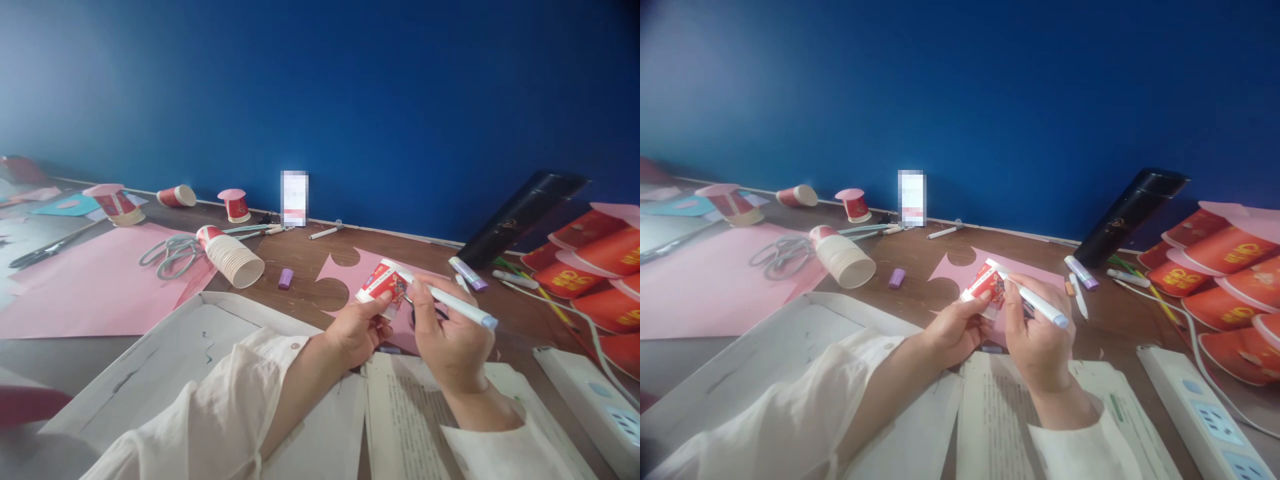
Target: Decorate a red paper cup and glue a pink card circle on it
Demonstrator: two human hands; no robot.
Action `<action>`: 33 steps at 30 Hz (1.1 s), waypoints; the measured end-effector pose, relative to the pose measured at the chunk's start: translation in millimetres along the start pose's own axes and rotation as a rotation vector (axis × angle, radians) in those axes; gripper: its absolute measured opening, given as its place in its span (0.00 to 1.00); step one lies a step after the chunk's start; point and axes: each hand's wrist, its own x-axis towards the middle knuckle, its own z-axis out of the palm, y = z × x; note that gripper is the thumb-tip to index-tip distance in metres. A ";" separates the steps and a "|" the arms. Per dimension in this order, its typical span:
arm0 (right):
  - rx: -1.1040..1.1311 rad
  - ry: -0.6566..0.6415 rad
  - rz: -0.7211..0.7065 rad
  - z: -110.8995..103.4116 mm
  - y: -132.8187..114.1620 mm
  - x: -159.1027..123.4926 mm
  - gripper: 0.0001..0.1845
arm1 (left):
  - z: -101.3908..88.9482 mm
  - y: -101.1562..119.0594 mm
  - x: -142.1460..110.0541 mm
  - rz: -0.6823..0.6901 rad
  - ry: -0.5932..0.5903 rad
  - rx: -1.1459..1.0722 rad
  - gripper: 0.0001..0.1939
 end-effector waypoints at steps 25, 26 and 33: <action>0.010 -0.049 0.031 0.8 -0.9 0.6 0.08 | 0.2 -1.1 0.5 0.033 0.005 0.001 0.23; 0.011 -0.051 0.030 0.9 -1.1 0.9 0.08 | -0.1 -1.3 0.7 0.031 0.006 -0.001 0.24; 0.013 -0.058 0.029 -0.6 -3.0 1.7 0.08 | 0.6 -0.3 -0.3 0.029 -0.003 -0.006 0.23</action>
